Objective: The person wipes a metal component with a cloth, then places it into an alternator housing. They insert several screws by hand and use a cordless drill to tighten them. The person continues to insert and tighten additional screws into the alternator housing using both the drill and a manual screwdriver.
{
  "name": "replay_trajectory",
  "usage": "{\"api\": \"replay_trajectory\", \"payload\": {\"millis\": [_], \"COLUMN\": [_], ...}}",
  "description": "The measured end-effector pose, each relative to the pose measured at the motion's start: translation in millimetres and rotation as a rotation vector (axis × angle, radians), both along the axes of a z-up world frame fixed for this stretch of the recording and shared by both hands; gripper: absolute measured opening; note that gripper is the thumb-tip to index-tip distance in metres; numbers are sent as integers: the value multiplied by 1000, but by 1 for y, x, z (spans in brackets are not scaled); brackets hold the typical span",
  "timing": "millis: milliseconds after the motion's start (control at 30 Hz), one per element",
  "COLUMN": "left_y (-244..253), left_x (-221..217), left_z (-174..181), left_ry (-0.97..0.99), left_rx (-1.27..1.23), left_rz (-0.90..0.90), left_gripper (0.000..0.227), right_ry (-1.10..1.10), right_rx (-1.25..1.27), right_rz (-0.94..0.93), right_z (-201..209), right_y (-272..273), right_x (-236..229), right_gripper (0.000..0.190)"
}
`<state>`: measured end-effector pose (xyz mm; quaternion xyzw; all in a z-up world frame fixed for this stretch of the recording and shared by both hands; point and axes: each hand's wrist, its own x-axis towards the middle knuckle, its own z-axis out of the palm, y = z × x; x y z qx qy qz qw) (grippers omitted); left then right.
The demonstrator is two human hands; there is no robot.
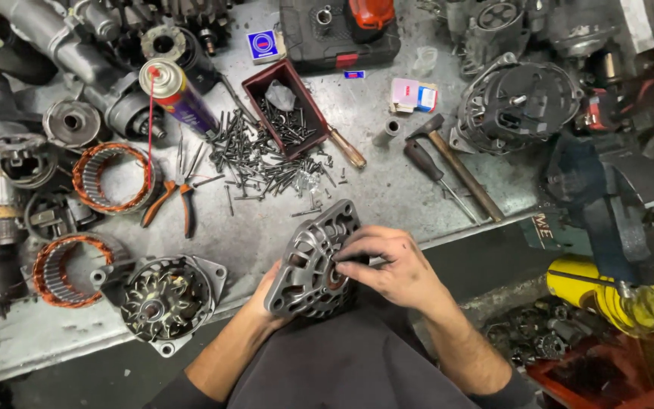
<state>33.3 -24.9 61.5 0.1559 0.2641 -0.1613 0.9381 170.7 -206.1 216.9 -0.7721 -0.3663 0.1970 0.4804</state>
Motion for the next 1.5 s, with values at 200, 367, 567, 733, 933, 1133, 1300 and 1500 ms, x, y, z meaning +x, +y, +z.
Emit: {"api": "replay_trajectory", "payload": {"millis": [200,367,567,733,933,1133,1300,1500], "left_y": [8,7,13,13,15,26,29,13], "left_x": [1,-1,-4,-6,-1,-1,-1,12], "left_z": [4,-2,-8,-17,4,-1,3,24], "left_ry": [-65,-114,-222,-171,-186,-234,-259,-61], "left_rx": [97,31,46,20,10,271,232,105], "left_rz": [-145,-180,-260,-298,-273,-409,-349,-258], "left_gripper": [39,42,48,47,46,39,38,45], "right_ry": [-61,69,487,524,527,552,539,524], "right_rx": [-53,4,158,217,190,226,213,132], "right_rz": [-105,-121,-22,-37,-95,-74,-57,-118], "right_z": [0,-11,-33,-34,-34,-39,-34,-26], "right_y": [-1,-2,-10,-10,-10,-3,4,-5], "right_x": [0,5,1,-5,-8,-8,-5,0], "right_gripper": [65,102,101,95,94,93,92,91]}}
